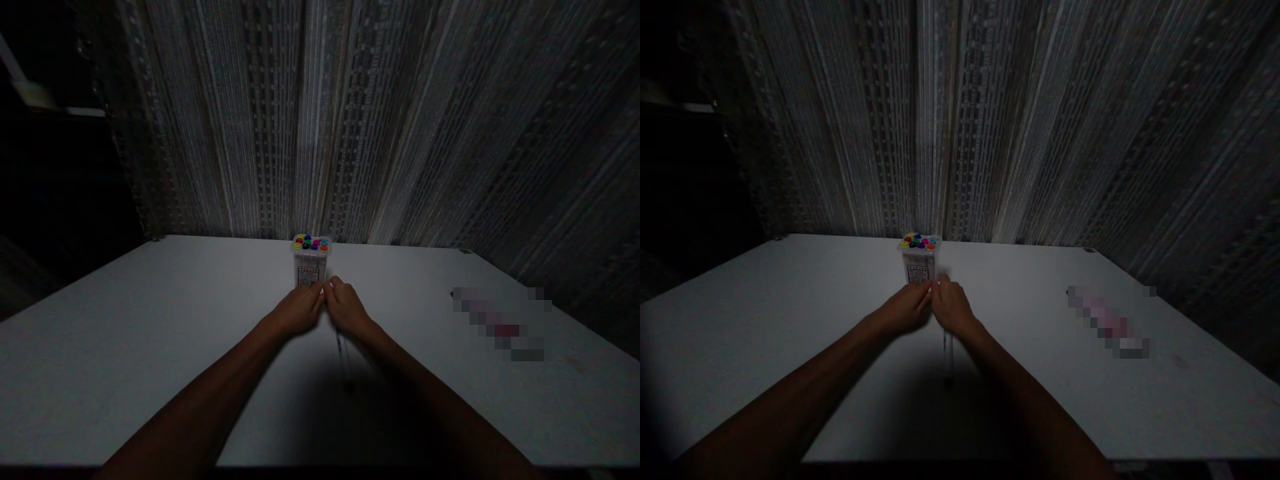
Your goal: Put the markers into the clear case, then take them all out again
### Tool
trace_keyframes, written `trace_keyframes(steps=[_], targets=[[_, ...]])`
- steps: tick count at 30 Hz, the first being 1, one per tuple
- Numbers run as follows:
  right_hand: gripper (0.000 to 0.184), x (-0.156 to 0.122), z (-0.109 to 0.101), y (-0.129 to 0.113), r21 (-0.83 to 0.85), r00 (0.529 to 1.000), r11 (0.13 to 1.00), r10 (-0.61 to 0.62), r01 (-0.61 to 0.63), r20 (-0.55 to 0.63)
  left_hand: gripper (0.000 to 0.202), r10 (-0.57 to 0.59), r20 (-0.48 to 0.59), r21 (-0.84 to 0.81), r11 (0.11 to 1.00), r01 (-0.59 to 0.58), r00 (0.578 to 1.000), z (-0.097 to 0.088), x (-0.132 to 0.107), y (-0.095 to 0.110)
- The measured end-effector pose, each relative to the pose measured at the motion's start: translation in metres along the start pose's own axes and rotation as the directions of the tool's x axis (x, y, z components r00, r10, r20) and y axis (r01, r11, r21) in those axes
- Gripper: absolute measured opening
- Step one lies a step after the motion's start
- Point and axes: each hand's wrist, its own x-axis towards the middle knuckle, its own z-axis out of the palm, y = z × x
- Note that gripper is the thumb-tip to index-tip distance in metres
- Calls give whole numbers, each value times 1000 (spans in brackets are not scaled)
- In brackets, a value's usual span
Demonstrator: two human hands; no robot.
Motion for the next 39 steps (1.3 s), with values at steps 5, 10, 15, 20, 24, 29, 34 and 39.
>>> trace_keyframes(steps=[5, 10, 15, 20, 24, 29, 34, 39], targets=[[23, 1, 2, 1, -39, 999, 999, 18, -17, 31, 26, -3, 13, 98, 995, 1, 1000, 1, 1, -2], [23, 1, 4, 0, -40, 999, 999, 31, -29, 43, 28, -18, 27, 102, 995, 15, 999, 0, 0, 0], [22, 1, 7, 1, -27, 999, 999, 30, -29, 39, 28, -7, 28, 75, 997, 5, 1000, -1, -1, -1], [22, 1, 9, 4, -15, 999, 1000, 26, -26, 30, 27, -2, 10, 74, 997, 1, 1000, 2, 0, -3], [22, 2, 10, 5, -14, 999, 999, 34, -33, 36, 26, 14, 11, 75, 997, -15, 1000, 3, 1, -4], [23, 2, 10, 4, 6, 998, 999, 50, -50, 41, 27, 27, 17, 87, 996, -29, 999, 3, 1, -3], [24, 3, 10, 5, 6, 998, 999, 54, -54, 42, 27, 37, 16, 80, 996, -38, 999, 3, 2, -3], [25, 5, 3, 7, 10, 998, 1000, 28, -29, 59, 29, 48, 20, 67, 997, -49, 999, 2, 2, -1]])
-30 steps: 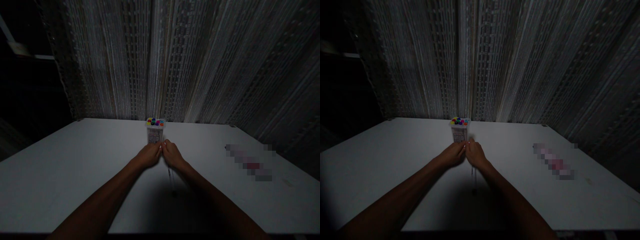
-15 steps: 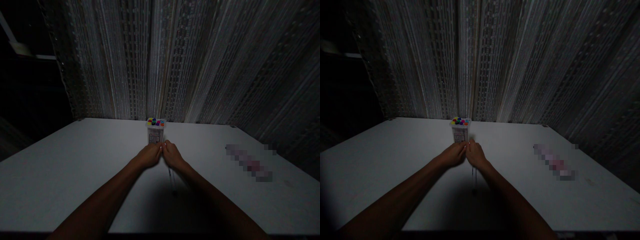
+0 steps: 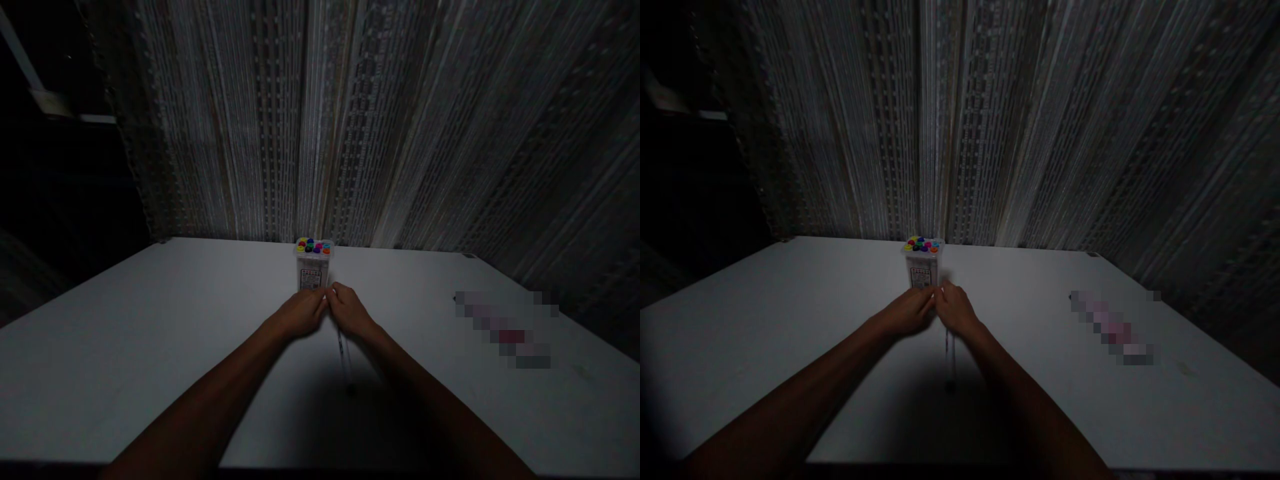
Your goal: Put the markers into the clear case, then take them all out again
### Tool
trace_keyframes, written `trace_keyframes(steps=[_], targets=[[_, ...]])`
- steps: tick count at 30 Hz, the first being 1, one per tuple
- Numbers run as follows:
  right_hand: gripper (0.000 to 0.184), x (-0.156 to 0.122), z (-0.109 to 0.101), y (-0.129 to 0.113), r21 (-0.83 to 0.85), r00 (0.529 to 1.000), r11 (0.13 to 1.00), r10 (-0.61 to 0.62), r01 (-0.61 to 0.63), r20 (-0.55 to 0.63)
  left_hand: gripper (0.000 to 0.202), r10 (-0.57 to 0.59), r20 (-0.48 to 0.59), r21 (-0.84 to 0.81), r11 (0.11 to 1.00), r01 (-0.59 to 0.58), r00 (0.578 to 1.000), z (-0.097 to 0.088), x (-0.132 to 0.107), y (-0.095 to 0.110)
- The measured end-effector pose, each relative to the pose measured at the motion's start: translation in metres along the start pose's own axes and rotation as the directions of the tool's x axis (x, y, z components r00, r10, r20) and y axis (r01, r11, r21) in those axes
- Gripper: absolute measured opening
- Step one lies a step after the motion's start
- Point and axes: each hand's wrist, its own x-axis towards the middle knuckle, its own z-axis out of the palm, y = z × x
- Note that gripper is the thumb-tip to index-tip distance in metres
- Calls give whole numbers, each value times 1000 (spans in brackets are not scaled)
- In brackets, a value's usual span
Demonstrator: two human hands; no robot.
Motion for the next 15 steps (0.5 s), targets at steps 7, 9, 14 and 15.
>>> trace_keyframes(steps=[7, 9, 14, 15], targets=[[26, -3, -2, -4, -48, 1000, 999, -24, 24, 6, 28, -15, 20, 32, 999, 14, 1000, -2, -1, 0], [26, -3, 0, -4, -50, 999, 998, -33, 33, 1, 28, -38, 25, 53, 998, 37, 999, -2, -1, 0], [26, -3, 5, -2, -60, 1000, 998, -26, 26, -9, 27, -54, 24, 52, 997, 52, 998, -2, 0, 1], [25, -2, 5, -1, -61, 1000, 998, -26, 25, -12, 27, -52, 23, 45, 998, 51, 998, -2, 0, 2]])
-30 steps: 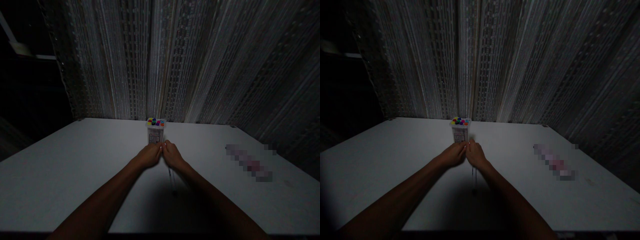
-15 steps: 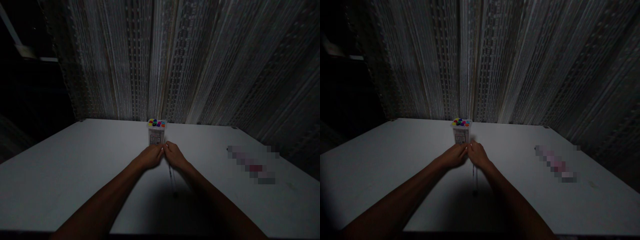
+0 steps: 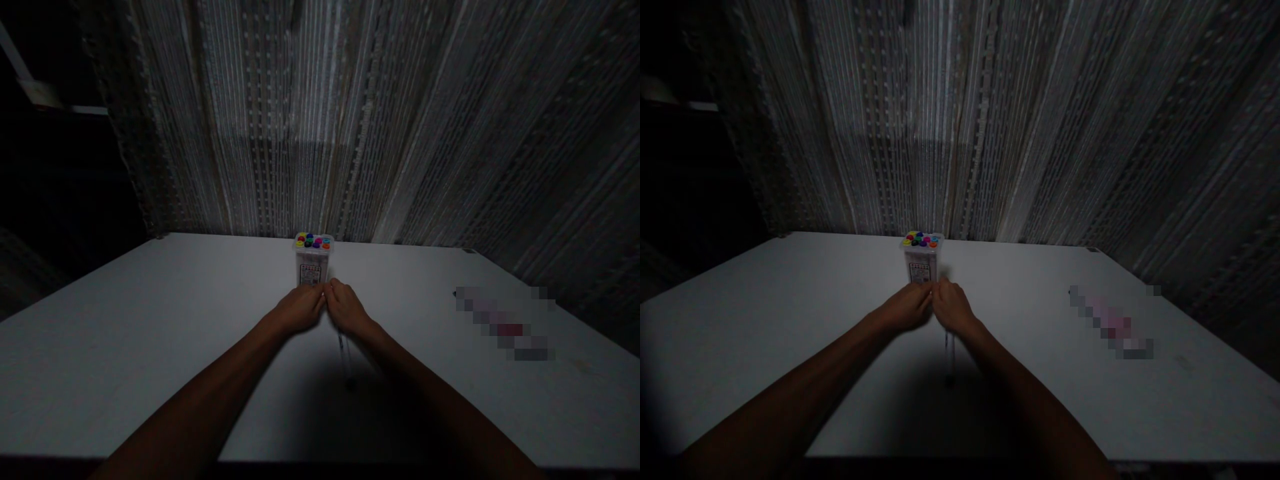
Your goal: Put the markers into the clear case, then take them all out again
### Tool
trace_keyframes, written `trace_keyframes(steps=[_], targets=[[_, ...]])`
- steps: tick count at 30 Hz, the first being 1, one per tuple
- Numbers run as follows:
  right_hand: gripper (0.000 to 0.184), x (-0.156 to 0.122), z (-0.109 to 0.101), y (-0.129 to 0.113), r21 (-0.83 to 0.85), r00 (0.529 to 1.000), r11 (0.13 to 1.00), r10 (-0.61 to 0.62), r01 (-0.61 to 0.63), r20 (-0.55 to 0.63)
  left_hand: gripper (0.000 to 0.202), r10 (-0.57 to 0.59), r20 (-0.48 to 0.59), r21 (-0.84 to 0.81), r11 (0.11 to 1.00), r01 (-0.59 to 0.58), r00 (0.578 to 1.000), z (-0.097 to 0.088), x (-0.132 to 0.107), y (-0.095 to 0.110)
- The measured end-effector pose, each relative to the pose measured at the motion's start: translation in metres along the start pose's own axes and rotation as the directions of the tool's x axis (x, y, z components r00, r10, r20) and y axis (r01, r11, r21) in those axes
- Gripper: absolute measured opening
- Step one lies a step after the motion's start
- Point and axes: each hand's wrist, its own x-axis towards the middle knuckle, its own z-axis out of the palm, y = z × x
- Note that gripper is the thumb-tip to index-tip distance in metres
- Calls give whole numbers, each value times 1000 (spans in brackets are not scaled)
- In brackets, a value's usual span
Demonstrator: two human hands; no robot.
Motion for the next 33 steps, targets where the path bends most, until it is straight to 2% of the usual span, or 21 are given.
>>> trace_keyframes(steps=[7, 11, 15, 18, 24, 27, 33], targets=[[26, 1, -3, 1, 13, 1000, 1000, 8, -8, 6, 25, 4, -20, -55, 998, -5, 1000, 0, 1, 3], [26, 0, -9, 2, 110, 1000, 994, -12, 14, -21, 26, -2, -25, -50, 999, 1, 1000, -1, 2, 3], [25, 0, -13, 4, 257, 994, 966, 10, 18, -110, 27, 44, -94, -111, 992, -55, 995, -5, 2, 4], [25, 1, -12, 6, 430, 987, 902, 34, 37, -156, 26, 53, -119, -138, 988, -69, 992, -7, 2, 5], [24, 1, -7, 4, 722, 985, 688, 61, 76, -162, 26, 6, -121, -178, 984, -28, 993, -11, 2, 8], [25, 1, -9, 1, 768, 986, 636, 76, 67, -149, 27, -7, -129, -180, 984, -16, 992, -11, 2, 10], [26, 3, -23, 0, 789, 974, 603, 82, 120, -211, 30, 5, -245, -177, 983, -50, 970, -14, 1, 13]])
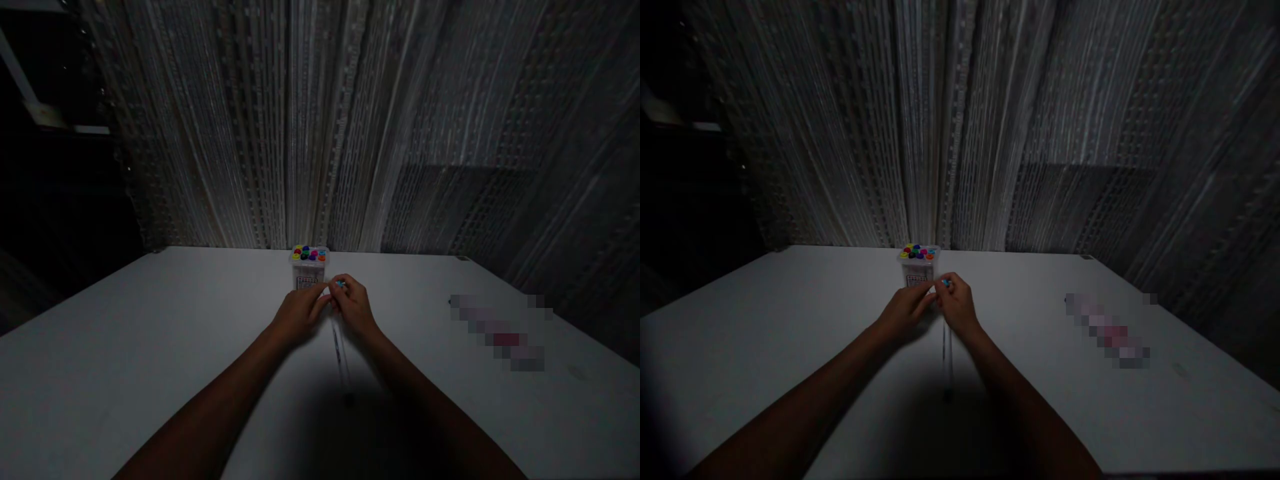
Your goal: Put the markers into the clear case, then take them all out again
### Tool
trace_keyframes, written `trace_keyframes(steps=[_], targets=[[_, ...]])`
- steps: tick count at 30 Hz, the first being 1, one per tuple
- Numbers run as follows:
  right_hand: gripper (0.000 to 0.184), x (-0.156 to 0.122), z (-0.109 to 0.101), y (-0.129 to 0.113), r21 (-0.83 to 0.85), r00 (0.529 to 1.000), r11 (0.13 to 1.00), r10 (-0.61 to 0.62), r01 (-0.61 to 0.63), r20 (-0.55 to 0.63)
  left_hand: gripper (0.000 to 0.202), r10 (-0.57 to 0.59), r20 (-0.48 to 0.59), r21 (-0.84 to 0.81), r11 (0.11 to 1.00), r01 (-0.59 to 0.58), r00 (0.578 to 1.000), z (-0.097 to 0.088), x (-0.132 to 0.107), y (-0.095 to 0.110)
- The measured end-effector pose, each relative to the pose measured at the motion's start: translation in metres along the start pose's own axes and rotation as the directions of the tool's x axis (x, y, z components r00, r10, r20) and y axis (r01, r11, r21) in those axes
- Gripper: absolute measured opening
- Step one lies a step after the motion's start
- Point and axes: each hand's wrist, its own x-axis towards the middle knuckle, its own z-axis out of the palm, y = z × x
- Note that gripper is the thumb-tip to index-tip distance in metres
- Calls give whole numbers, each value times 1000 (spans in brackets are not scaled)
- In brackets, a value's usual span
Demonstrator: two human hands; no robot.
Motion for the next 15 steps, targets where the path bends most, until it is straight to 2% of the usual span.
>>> trace_keyframes(steps=[4, 7, 10, 12, 15], targets=[[30, 3, -4, -7, 74, 996, 997, 24, -18, -88, 31, 8, 9, -40, 999, -8, 1000, -2, 0, -1], [33, 1, -2, -11, 79, 997, 995, 61, -58, -37, 29, 41, -7, -82, 996, -41, 999, -3, -3, -1], [33, 0, -2, -19, 102, 998, 993, 58, -59, 5, 29, 107, -136, -107, 987, -122, 985, -8, -7, -1], [33, 2, -6, -26, 164, 999, 986, 24, -17, -41, 26, 153, -315, -95, 977, -192, 937, -13, -9, 1], [36, 7, -19, -40, 287, 980, 954, -24, 82, -199, 24, 111, -579, -67, 981, -184, 808, -22, -8, 1]])
